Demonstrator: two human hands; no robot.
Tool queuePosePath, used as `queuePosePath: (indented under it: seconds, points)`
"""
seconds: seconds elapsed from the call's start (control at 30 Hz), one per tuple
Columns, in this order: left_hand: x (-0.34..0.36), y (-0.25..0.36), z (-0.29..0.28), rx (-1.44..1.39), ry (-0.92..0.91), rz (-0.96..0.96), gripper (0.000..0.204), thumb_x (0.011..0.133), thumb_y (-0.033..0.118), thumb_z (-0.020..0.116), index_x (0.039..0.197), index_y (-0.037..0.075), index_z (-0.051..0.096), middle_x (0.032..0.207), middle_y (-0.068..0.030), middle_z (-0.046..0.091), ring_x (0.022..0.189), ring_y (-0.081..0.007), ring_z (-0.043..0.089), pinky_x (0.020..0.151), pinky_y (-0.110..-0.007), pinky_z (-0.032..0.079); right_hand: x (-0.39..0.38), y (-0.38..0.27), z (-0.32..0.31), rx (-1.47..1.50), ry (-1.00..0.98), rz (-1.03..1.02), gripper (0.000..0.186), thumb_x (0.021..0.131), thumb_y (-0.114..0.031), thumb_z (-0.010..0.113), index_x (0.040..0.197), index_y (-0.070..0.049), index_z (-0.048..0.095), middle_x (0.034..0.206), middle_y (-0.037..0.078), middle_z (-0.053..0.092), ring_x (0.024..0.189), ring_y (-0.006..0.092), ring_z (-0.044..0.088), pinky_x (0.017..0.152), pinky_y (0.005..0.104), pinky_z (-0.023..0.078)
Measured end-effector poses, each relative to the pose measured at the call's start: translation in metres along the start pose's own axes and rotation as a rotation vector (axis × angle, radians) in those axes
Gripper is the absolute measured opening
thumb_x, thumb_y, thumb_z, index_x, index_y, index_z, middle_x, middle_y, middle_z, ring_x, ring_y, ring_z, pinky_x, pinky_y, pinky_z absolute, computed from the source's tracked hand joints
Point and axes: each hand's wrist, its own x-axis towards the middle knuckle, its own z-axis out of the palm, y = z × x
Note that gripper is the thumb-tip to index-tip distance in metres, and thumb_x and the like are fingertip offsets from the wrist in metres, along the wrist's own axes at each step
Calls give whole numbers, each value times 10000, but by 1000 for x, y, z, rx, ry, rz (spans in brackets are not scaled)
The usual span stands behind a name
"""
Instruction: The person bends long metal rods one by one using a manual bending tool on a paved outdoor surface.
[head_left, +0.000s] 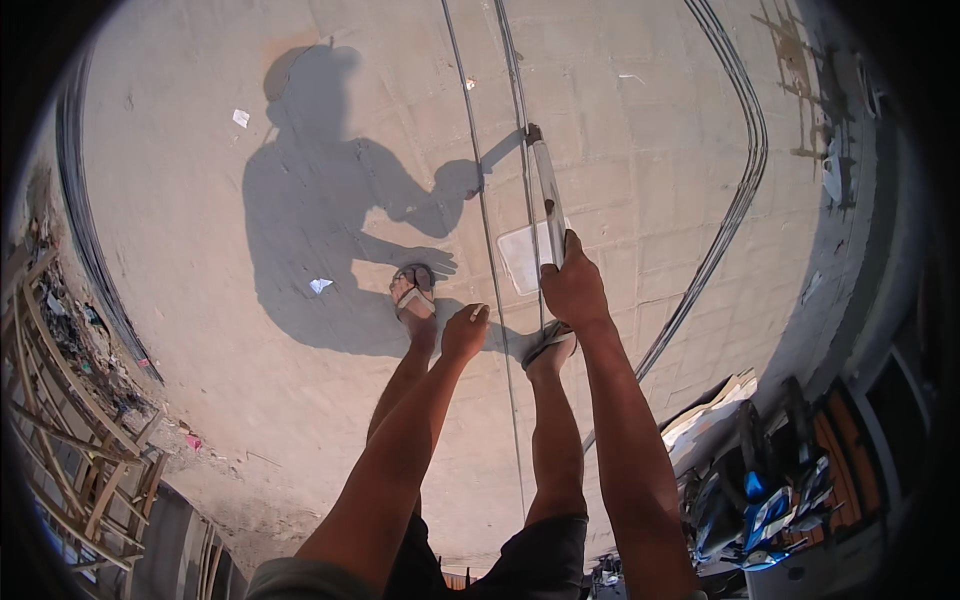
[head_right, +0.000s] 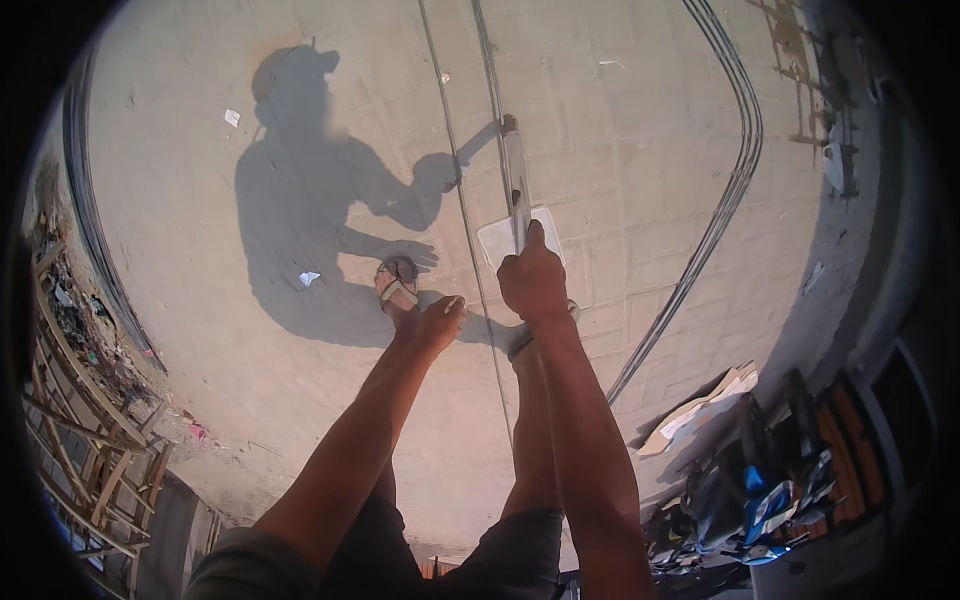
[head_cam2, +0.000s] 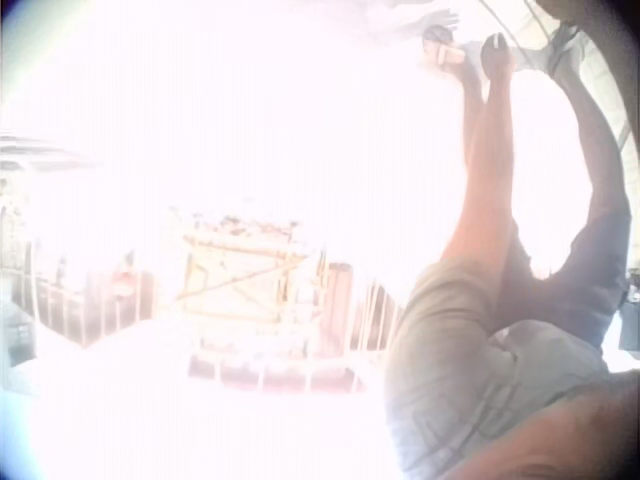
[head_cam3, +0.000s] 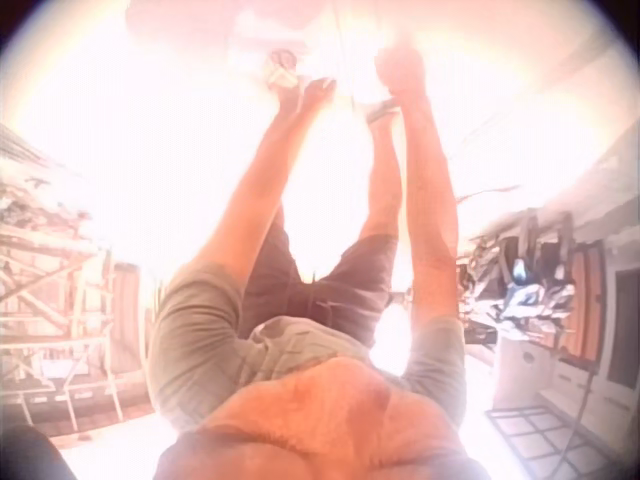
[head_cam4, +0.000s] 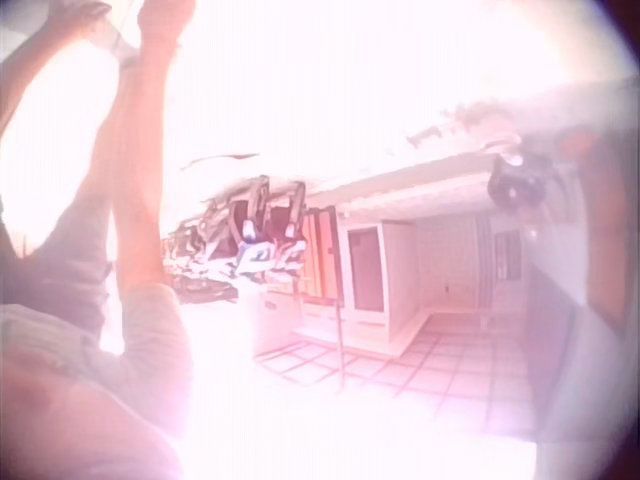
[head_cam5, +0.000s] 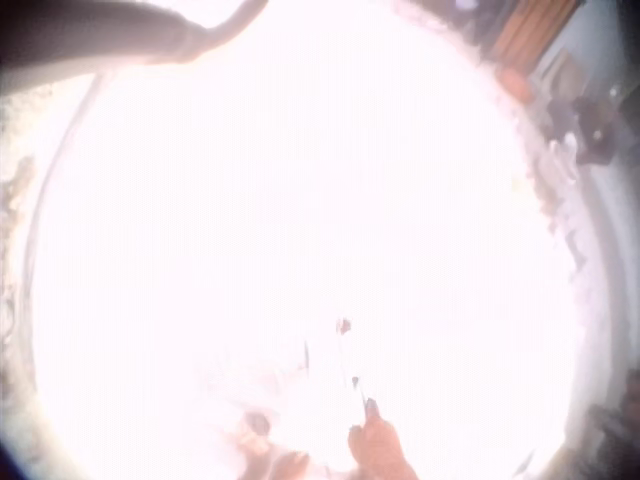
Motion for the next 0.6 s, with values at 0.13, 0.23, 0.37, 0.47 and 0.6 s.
queuePosePath:
  seconds: [0.13,0.23,0.37,0.47,0.6]
  points:
    - [-51,2,-9,53,-111,-65,341,961,351,575,1116,70,690,905,-157,735,884,-314,717,769,-415,543,-19,-14,22,-202,23,71,780,822,-66,572,1492,92,205,1078,368,612,975,482,653,909,503,526]
    - [-55,12,-53,37,-120,-78,309,958,331,582,1080,73,699,887,-145,732,873,-318,715,762,-415,541,-35,-45,36,-234,62,36,812,798,-46,588,1504,70,204,1118,330,580,972,460,654,888,490,540]
    - [-57,-15,-145,107,74,-36,306,938,347,592,1086,108,713,944,-137,730,923,-355,697,800,-432,538,-55,-85,37,-346,-72,44,825,783,-28,597,1521,18,233,1166,282,545,998,431,654,866,484,551]
    - [-49,-18,-175,320,196,63,341,951,317,588,1148,57,689,891,-157,734,824,-310,714,768,-405,548,-64,-83,23,-359,-52,22,855,796,-39,637,1542,-35,219,1207,229,527,964,401,679,816,444,588]
    - [-51,-25,-204,321,115,62,347,943,322,619,1144,50,694,920,-181,737,894,-344,713,798,-432,551,-101,-58,32,-41,12,95,777,853,-103,595,1528,8,227,1314,276,508,1104,468,610,930,534,511]
